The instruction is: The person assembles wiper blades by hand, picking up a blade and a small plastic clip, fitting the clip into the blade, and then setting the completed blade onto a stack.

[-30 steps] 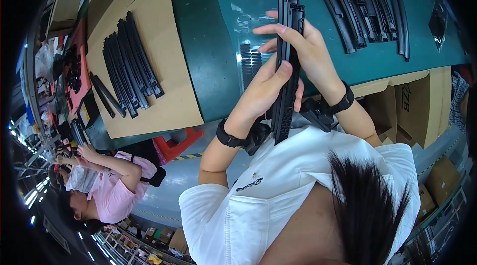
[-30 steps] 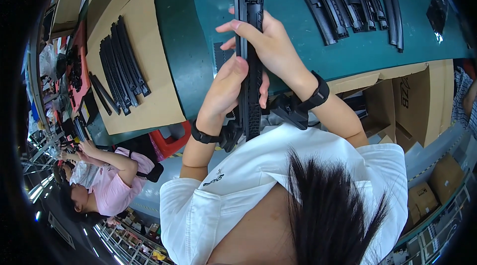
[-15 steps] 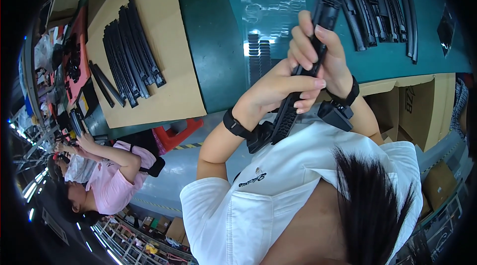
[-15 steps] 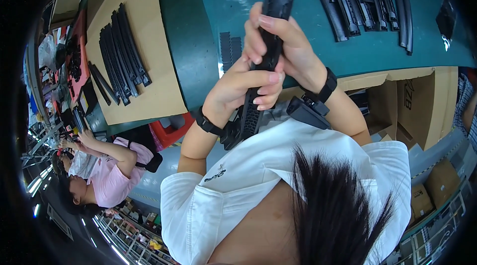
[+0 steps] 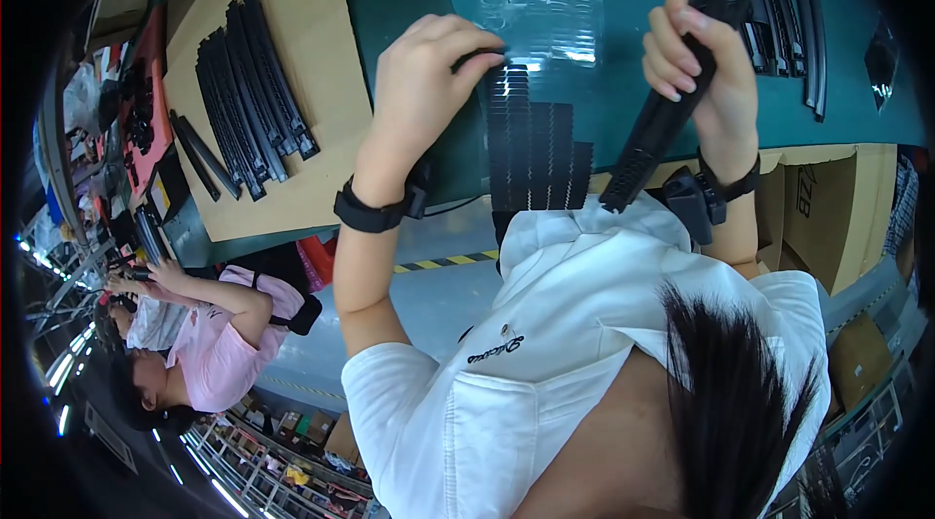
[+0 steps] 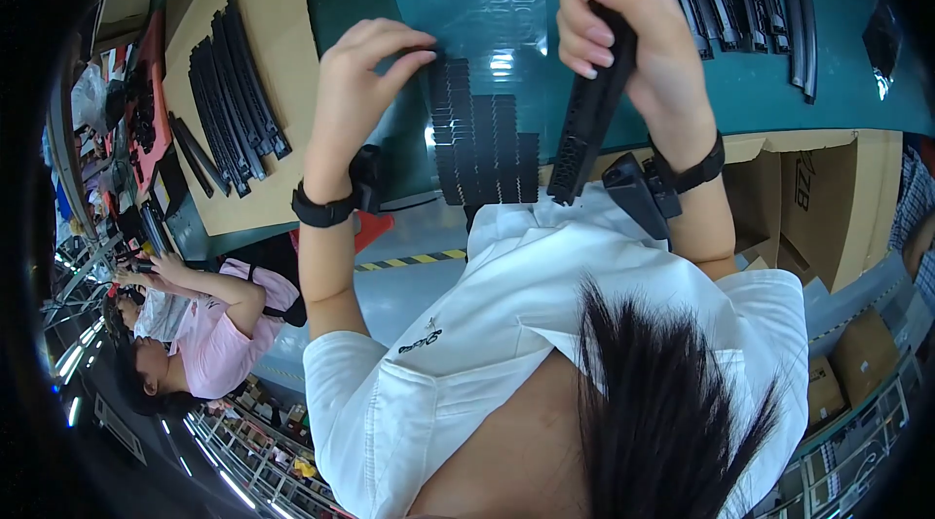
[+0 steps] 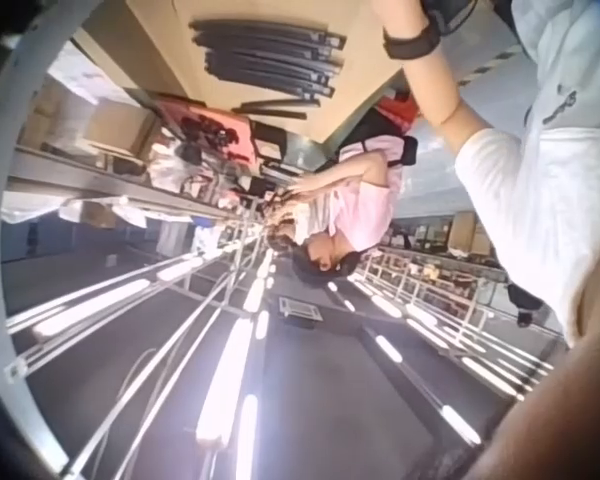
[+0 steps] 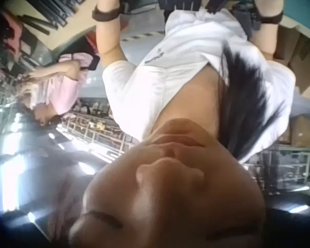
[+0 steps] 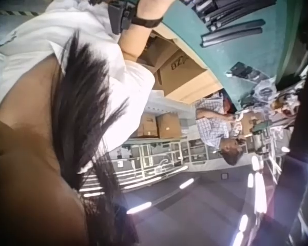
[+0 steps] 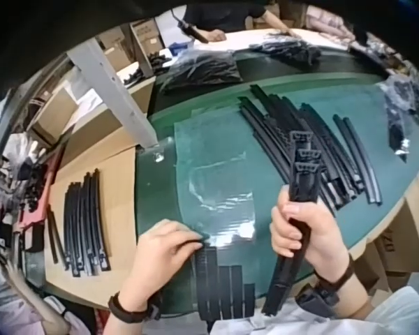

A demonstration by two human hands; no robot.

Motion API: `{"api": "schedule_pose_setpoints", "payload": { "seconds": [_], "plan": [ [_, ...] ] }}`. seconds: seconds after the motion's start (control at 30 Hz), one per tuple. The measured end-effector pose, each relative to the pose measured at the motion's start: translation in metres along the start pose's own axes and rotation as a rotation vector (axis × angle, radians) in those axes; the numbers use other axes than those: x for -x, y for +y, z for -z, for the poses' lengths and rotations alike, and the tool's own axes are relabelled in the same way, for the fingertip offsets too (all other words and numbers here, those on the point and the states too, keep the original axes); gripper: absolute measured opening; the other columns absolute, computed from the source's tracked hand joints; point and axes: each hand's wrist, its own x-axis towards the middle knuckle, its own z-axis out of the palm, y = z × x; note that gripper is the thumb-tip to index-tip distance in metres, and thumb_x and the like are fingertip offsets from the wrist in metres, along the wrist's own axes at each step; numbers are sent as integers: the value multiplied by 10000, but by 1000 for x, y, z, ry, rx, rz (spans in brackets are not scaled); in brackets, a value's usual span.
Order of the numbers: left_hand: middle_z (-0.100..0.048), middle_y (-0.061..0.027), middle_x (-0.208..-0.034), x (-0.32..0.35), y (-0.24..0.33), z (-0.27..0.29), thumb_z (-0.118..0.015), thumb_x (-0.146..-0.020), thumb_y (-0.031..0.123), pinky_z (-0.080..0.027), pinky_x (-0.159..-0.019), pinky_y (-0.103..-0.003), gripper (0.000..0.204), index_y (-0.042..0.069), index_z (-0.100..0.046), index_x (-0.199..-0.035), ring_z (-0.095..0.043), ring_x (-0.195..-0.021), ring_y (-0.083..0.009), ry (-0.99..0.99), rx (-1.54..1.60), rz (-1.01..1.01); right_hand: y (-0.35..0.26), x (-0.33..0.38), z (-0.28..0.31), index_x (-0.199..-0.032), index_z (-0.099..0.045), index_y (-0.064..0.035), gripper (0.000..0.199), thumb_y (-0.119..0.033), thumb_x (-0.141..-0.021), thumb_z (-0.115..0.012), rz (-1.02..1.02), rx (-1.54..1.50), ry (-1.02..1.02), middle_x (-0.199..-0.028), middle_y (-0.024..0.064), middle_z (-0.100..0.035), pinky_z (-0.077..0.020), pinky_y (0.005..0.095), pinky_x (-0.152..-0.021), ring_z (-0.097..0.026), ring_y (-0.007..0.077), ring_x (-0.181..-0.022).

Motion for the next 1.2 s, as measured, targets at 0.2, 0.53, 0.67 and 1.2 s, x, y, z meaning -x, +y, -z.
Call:
{"api": "schedule_pose_setpoints", "payload": {
  "seconds": [0.2, 0.53, 0.67, 1.2],
  "plan": [
    [-546, 3, -682, -8, -9, -16, -622, -620, 118, -435, -595, -276, 115, 105, -622, -735, -522, -683, -166, -204, -30, -186, 21, 1, 0, -696, -361, -73, 158, -169, -804, -426, -145, 73, 50, -494, -18, -316, -296, 189, -383, -303, 51, -388],
    [-542, 22, -671, -17, -16, -21, -613, -625, 124, -434, -572, -273, 88, 122, -615, -713, -518, -671, -157, -283, 35, -306, 30, 5, 1, -702, -372, -60, 161, -169, -788, -454, -256, 79, 16, -490, -9, -331, -300, 194, -382, -314, 62, -385],
    [-542, 14, -669, -24, -14, -22, -602, -629, 123, -429, -562, -284, 68, 114, -603, -697, -524, -677, -162, -328, 26, -328, 32, 6, -1, -694, -367, -58, 170, -169, -783, -460, -279, 90, -49, -488, -6, -340, -303, 196, -379, -324, 62, -385],
    [-523, -25, -665, -31, -13, -27, -570, -634, 75, -415, -573, -313, 35, 80, -551, -663, -523, -706, -211, -450, 32, -261, 32, 9, -5, -687, -353, -55, 165, -151, -769, -459, -260, 82, -71, -484, 10, -344, -305, 205, -372, -335, 76, -383]
  ]
}}
